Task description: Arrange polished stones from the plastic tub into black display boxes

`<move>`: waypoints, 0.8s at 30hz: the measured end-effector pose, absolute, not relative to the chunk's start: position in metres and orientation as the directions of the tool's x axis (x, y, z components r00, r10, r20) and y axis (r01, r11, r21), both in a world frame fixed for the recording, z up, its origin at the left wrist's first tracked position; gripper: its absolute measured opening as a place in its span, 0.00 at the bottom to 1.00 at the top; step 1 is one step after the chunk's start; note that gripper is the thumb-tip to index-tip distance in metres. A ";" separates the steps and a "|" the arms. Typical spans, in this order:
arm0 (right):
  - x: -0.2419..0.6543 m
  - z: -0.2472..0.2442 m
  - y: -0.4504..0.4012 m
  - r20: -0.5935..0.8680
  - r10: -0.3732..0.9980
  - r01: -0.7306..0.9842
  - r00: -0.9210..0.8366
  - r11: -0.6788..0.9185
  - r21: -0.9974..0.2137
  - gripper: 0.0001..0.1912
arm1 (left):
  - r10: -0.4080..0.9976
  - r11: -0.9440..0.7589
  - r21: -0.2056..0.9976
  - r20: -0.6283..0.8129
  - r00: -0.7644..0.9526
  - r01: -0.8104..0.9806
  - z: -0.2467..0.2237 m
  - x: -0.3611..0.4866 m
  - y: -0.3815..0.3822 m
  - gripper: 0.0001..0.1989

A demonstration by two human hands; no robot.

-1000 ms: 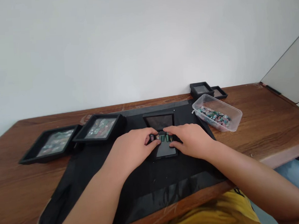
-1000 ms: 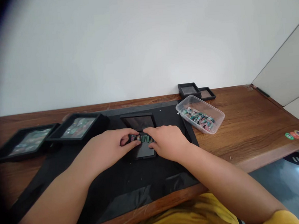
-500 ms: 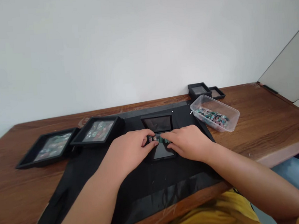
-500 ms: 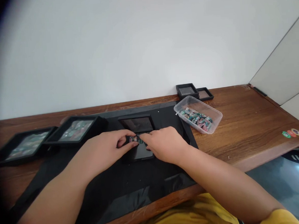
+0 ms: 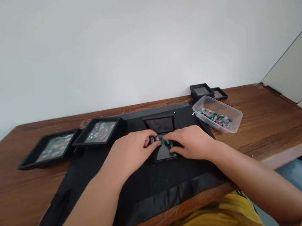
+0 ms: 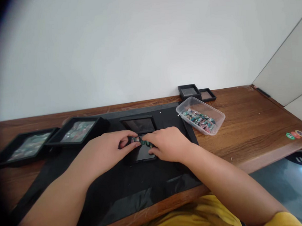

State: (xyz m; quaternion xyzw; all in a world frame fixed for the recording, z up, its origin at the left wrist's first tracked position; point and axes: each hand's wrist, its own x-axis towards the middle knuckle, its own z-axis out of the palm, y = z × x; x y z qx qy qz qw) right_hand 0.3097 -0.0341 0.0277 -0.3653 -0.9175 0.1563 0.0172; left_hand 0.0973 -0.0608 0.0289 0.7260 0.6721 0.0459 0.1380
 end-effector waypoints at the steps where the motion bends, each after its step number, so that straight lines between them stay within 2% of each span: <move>1: 0.309 0.027 -0.034 -0.083 0.676 0.665 -0.733 0.684 -0.300 0.18 | 0.988 -0.056 0.261 -0.125 0.091 0.964 0.029 0.097 -0.061 0.12; 11: 0.309 0.028 -0.032 -0.092 0.667 0.666 -0.740 0.706 -0.239 0.18 | 0.976 -0.028 0.241 -0.202 0.078 0.970 0.034 0.101 -0.061 0.14; 16: 0.310 0.028 -0.031 -0.084 0.670 0.672 -0.737 0.716 -0.190 0.19 | 0.978 -0.031 0.237 -0.195 0.078 0.971 0.033 0.100 -0.061 0.16; 24: 0.311 0.030 -0.033 -0.092 0.662 0.665 -0.744 0.719 -0.199 0.25 | 0.977 -0.036 0.274 -0.193 0.092 0.961 0.028 0.096 -0.060 0.22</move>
